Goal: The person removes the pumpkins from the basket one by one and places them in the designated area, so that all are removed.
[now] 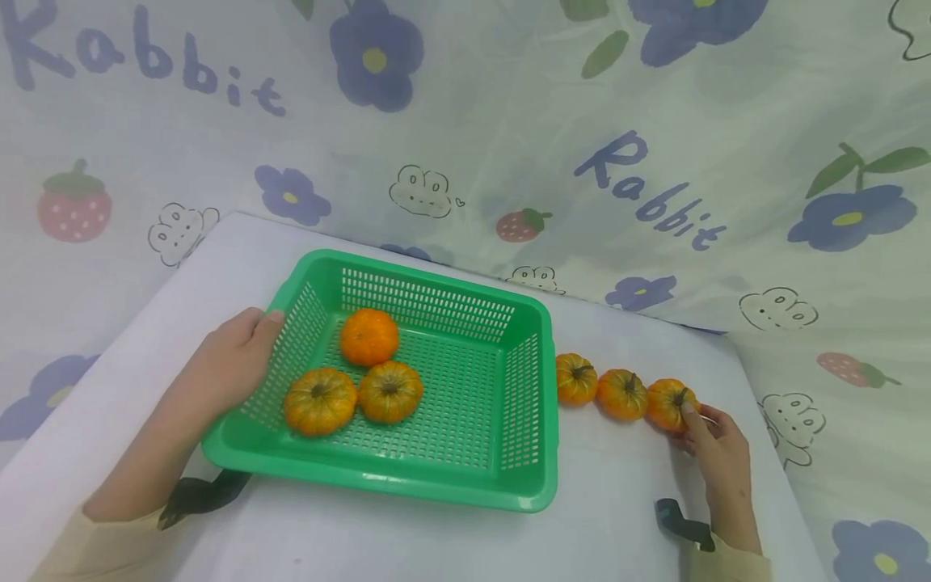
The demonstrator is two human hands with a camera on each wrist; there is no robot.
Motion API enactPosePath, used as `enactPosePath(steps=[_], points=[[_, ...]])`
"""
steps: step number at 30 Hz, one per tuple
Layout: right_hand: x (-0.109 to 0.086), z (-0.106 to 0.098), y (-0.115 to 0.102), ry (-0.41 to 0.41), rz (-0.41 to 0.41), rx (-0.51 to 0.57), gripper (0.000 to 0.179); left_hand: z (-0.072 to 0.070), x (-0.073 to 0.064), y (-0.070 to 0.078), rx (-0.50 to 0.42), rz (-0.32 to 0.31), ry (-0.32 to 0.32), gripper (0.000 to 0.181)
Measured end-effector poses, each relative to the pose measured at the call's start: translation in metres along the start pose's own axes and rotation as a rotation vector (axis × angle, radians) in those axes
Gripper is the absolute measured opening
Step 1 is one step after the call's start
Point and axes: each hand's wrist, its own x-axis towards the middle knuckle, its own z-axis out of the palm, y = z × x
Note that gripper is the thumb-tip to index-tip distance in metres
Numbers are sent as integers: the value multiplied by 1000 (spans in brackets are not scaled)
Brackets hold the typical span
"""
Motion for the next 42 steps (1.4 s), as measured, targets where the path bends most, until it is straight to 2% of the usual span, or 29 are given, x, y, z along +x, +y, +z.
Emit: enactPosePath(steps=[5,11,19,26,38,42], points=[[-2,2,-1,-11,-3,-11,86,0,0,1,-7,2,-3,60],[-4,5,-3,-4,3,-79,88,0,0,0,-2,5,1,59],[-7,6,-3,17,-37,-147,86,0,-1,-2,-12,6,10,59],[-7,5,-3,-2,-5,-141,89,0,0,-1,-8,7,8,60],[-8,3,-5,-27,17,-65,94,-1,0,-1,0,12,13,60],[-9,3,-5,-24,12,-70,93,0,-1,0,-11,4,4,61]])
